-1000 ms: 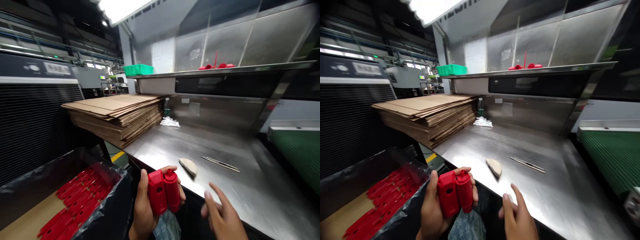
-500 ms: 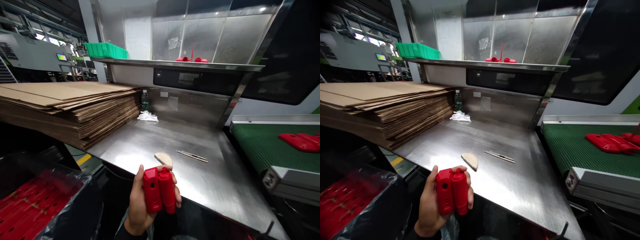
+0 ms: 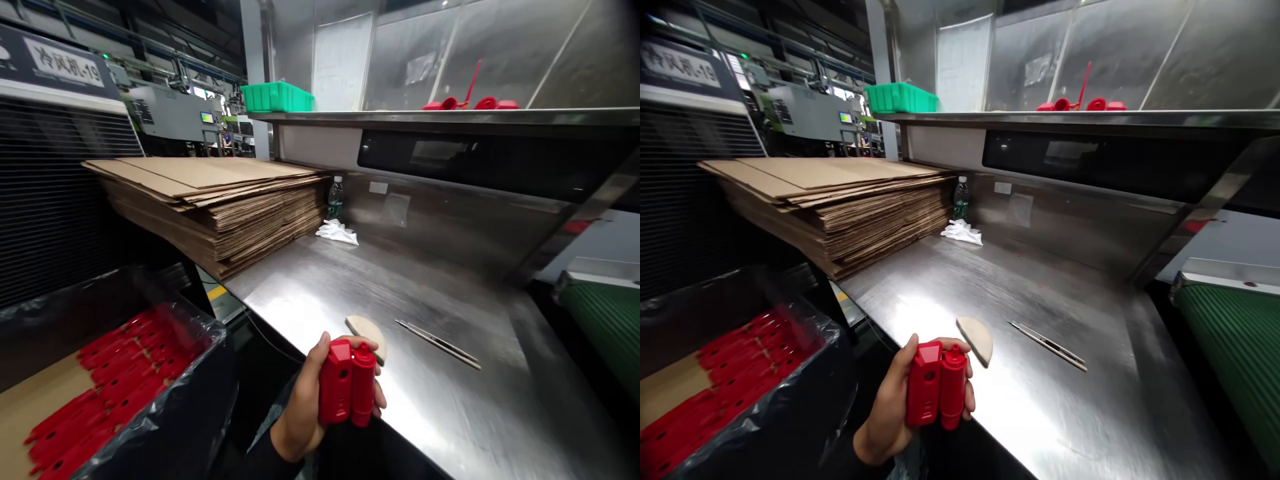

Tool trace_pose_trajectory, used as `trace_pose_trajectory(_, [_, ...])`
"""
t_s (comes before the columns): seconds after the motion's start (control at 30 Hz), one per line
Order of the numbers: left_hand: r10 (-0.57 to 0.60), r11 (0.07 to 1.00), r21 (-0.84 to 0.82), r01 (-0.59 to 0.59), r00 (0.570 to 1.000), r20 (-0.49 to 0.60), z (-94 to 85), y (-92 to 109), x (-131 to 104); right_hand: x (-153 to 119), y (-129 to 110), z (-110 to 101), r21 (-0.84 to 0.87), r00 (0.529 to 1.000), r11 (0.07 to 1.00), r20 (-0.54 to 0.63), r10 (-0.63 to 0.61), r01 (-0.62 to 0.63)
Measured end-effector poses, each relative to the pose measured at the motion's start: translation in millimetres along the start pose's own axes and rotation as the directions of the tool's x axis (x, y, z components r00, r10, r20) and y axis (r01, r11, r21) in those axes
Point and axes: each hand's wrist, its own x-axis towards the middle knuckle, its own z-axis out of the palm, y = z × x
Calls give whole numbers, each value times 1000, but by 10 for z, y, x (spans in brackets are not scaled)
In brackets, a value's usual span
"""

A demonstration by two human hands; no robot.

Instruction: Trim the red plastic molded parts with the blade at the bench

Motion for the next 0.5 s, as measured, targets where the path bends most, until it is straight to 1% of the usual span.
trace_pose_trajectory(0.1, [-41,996,75,43,999,-36,-24,27,47,70,-67,-99,-29,999,999,16,-39,40])
trace_pose_trajectory(0.2, [-32,992,121,36,999,-41,-51,66,59,140,-157,-179,-56,997,996,43,-68,71])
trace_pose_trajectory(0.3, [-8,995,104,12,999,-38,-96,109,31,219,-271,-213,-71,990,992,108,-93,101])
trace_pose_trajectory(0.4, [15,997,73,-9,996,-91,-131,149,-10,294,-398,-278,-82,975,989,194,-106,124])
trace_pose_trajectory(0.47, [28,997,71,-20,992,-120,-133,170,-30,282,-468,-414,-95,965,988,243,-98,124])
trace_pose_trajectory(0.5, [30,997,68,-21,992,-126,-128,177,-37,242,-490,-521,-103,961,987,262,-90,120])
